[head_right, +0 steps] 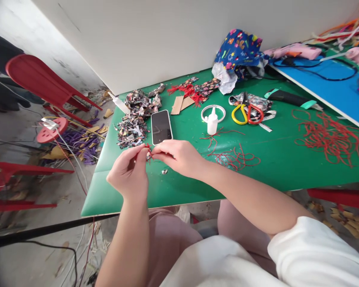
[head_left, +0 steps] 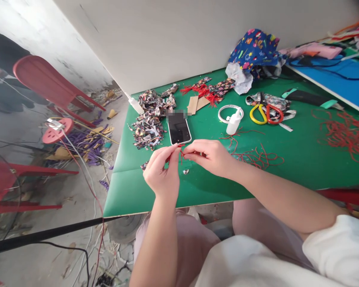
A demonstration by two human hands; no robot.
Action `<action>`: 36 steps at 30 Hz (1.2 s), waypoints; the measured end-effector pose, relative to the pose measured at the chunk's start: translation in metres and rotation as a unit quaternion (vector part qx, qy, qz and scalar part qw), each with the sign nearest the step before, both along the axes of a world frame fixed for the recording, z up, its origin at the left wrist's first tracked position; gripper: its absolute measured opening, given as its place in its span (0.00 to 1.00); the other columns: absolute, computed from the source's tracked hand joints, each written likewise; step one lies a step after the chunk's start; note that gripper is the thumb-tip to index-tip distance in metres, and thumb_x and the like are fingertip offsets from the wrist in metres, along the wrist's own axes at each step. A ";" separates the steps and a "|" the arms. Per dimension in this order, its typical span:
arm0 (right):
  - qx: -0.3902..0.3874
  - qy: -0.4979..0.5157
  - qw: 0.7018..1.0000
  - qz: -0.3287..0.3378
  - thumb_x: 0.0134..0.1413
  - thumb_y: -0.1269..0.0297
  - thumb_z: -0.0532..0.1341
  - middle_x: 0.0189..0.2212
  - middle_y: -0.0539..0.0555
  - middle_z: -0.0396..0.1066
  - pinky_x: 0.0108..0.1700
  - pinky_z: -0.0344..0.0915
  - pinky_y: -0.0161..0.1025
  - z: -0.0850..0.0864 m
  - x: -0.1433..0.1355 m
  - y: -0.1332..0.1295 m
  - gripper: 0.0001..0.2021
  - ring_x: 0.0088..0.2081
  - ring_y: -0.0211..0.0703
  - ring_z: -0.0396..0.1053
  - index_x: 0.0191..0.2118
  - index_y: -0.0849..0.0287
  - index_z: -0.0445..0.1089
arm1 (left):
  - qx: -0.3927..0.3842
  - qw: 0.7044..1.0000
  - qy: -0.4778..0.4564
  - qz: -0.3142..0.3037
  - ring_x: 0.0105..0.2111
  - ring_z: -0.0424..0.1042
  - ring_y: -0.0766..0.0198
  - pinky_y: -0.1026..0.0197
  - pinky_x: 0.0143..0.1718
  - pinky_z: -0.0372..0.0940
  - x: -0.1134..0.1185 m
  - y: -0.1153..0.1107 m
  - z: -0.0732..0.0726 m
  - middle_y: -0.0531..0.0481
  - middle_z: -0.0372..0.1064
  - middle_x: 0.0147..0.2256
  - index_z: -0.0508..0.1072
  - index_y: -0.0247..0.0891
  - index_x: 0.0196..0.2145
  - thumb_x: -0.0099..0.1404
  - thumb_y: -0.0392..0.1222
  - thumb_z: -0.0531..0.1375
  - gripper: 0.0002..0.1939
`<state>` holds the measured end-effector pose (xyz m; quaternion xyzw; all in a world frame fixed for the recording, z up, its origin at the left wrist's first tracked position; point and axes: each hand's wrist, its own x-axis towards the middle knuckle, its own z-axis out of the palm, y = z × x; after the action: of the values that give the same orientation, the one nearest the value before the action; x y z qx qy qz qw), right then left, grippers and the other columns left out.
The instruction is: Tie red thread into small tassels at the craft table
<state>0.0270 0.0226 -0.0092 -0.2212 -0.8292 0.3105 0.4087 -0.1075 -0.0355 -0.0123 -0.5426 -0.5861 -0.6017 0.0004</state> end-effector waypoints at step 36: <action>0.117 0.052 0.990 -0.066 0.58 0.68 0.55 0.28 0.51 0.71 0.35 0.64 0.35 0.001 0.003 0.005 0.05 0.32 0.36 0.67 0.31 0.59 0.66 | -0.168 0.951 -0.151 -0.210 0.29 0.71 0.70 0.68 0.31 0.65 -0.002 -0.001 0.003 0.56 0.69 0.28 0.64 0.41 0.36 0.55 0.37 0.62 0.11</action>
<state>0.0295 0.0274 -0.0084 -0.2092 -0.8214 0.1946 0.4936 -0.1099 -0.0365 -0.0090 -0.5487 -0.5446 -0.5561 -0.3051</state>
